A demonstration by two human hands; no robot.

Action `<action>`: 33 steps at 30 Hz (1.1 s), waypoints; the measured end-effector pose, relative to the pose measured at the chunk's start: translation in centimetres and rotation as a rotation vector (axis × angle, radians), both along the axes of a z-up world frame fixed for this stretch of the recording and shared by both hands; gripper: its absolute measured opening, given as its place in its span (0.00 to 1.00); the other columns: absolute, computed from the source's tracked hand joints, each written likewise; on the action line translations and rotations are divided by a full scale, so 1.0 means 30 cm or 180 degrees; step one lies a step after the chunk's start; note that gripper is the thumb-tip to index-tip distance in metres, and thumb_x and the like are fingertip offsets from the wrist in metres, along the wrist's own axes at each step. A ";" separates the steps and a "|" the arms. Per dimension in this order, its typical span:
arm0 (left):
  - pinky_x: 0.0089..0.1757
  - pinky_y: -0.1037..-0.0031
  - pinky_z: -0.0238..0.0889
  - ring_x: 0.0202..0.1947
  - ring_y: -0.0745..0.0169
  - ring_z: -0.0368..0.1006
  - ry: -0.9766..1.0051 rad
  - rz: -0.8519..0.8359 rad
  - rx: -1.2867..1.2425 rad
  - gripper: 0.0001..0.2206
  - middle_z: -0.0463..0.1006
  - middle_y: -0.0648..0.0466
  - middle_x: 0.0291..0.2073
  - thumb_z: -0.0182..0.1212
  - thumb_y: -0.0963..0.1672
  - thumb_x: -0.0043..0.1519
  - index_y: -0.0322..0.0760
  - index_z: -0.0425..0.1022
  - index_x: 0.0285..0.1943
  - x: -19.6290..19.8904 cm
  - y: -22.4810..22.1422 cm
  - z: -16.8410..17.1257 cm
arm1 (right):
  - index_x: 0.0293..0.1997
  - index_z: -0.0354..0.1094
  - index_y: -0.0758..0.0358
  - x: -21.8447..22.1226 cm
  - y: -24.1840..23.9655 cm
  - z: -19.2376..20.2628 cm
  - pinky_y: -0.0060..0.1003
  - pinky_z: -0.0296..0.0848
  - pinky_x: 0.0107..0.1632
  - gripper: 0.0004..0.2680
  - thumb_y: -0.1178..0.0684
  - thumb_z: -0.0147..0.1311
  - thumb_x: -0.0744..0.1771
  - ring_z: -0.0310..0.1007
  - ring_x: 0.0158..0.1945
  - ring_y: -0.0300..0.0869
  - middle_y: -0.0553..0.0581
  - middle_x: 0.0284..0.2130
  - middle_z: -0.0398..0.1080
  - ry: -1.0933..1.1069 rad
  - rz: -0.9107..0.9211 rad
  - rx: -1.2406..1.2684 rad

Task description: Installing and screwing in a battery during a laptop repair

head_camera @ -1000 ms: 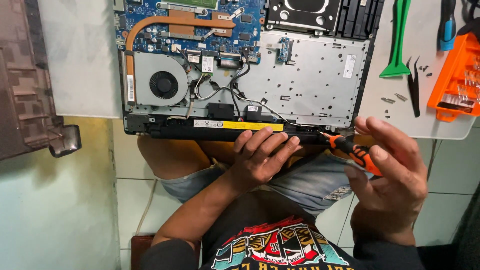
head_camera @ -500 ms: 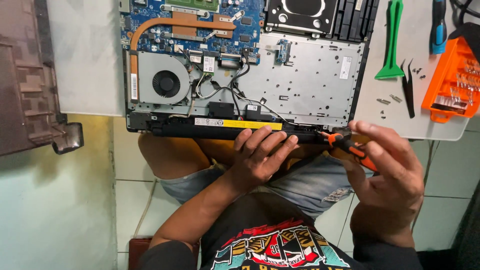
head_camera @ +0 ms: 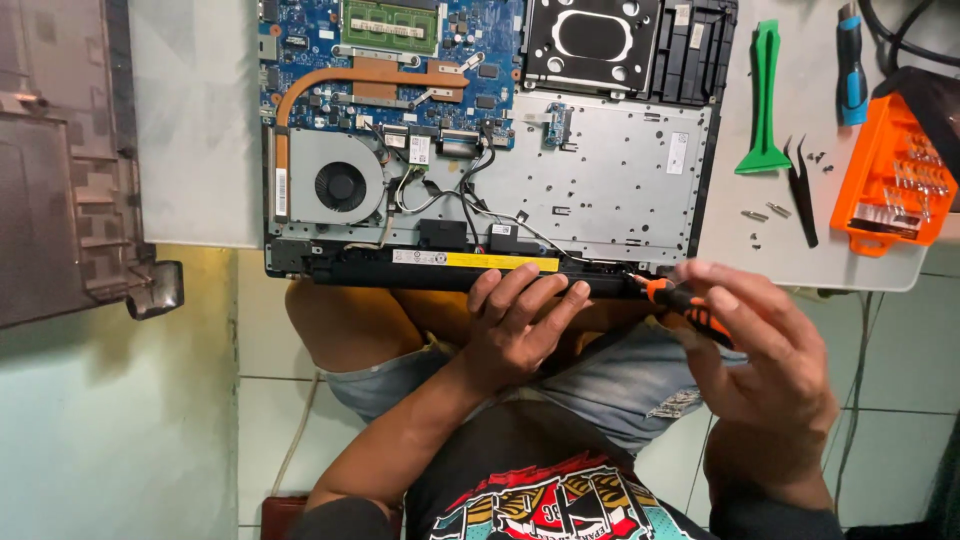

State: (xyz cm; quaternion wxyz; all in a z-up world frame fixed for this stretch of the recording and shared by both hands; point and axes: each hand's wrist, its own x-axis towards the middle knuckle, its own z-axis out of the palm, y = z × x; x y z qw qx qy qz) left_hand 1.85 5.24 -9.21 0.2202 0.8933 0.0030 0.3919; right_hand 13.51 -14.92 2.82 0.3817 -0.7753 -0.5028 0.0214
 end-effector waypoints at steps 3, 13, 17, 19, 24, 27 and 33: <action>0.60 0.64 0.49 0.54 0.60 0.70 0.0014 0.0001 0.0039 0.10 0.78 0.61 0.48 0.70 0.49 0.68 0.50 0.81 0.56 0.000 0.001 -0.003 | 0.63 0.65 0.60 0.001 -0.029 -0.057 0.41 0.77 0.45 0.18 0.48 0.65 0.68 0.77 0.42 0.50 0.68 0.44 0.74 -0.0697 -0.0486 -0.0122; 0.61 0.63 0.49 0.55 0.60 0.69 -0.0014 0.0051 0.0030 0.10 0.79 0.62 0.48 0.70 0.49 0.68 0.52 0.81 0.56 -0.005 -0.008 -0.014 | 0.67 0.58 0.65 0.029 -0.049 -0.047 0.44 0.80 0.52 0.23 0.46 0.65 0.68 0.76 0.49 0.52 0.70 0.48 0.73 -0.0802 -0.0244 -0.0312; 0.60 0.63 0.50 0.55 0.59 0.69 0.0019 -0.0006 0.0015 0.10 0.78 0.61 0.49 0.71 0.48 0.67 0.50 0.81 0.56 -0.007 -0.006 -0.011 | 0.65 0.58 0.69 0.016 -0.045 -0.068 0.45 0.80 0.55 0.18 0.56 0.58 0.69 0.77 0.51 0.53 0.72 0.49 0.73 -0.0698 -0.0252 -0.0186; 0.61 0.63 0.48 0.56 0.59 0.68 0.0026 -0.0014 0.0016 0.10 0.78 0.61 0.49 0.70 0.48 0.68 0.50 0.81 0.56 -0.007 -0.005 -0.016 | 0.64 0.62 0.64 0.004 -0.035 -0.057 0.43 0.80 0.48 0.20 0.45 0.61 0.69 0.78 0.44 0.51 0.67 0.44 0.74 -0.0951 -0.0614 -0.0187; 0.60 0.62 0.50 0.55 0.58 0.69 -0.0005 -0.0026 -0.0005 0.11 0.78 0.60 0.49 0.72 0.48 0.67 0.50 0.81 0.57 -0.005 -0.010 -0.021 | 0.61 0.62 0.66 0.011 -0.015 -0.070 0.43 0.83 0.53 0.16 0.54 0.63 0.68 0.80 0.50 0.52 0.72 0.48 0.74 -0.0541 -0.0297 0.0168; 0.61 0.62 0.48 0.54 0.59 0.70 -0.0025 0.0010 0.0065 0.10 0.78 0.61 0.48 0.71 0.48 0.67 0.51 0.81 0.56 -0.002 -0.007 -0.017 | 0.68 0.54 0.65 0.029 -0.017 -0.055 0.49 0.82 0.58 0.22 0.47 0.60 0.69 0.77 0.55 0.57 0.76 0.54 0.67 -0.0651 -0.0135 0.0027; 0.62 0.62 0.48 0.55 0.59 0.69 -0.0006 0.0010 0.0075 0.10 0.79 0.60 0.48 0.71 0.48 0.67 0.51 0.81 0.56 -0.002 -0.006 -0.012 | 0.63 0.62 0.65 0.028 -0.010 -0.067 0.43 0.80 0.50 0.20 0.52 0.67 0.68 0.78 0.47 0.51 0.69 0.45 0.74 -0.0663 -0.0161 0.0137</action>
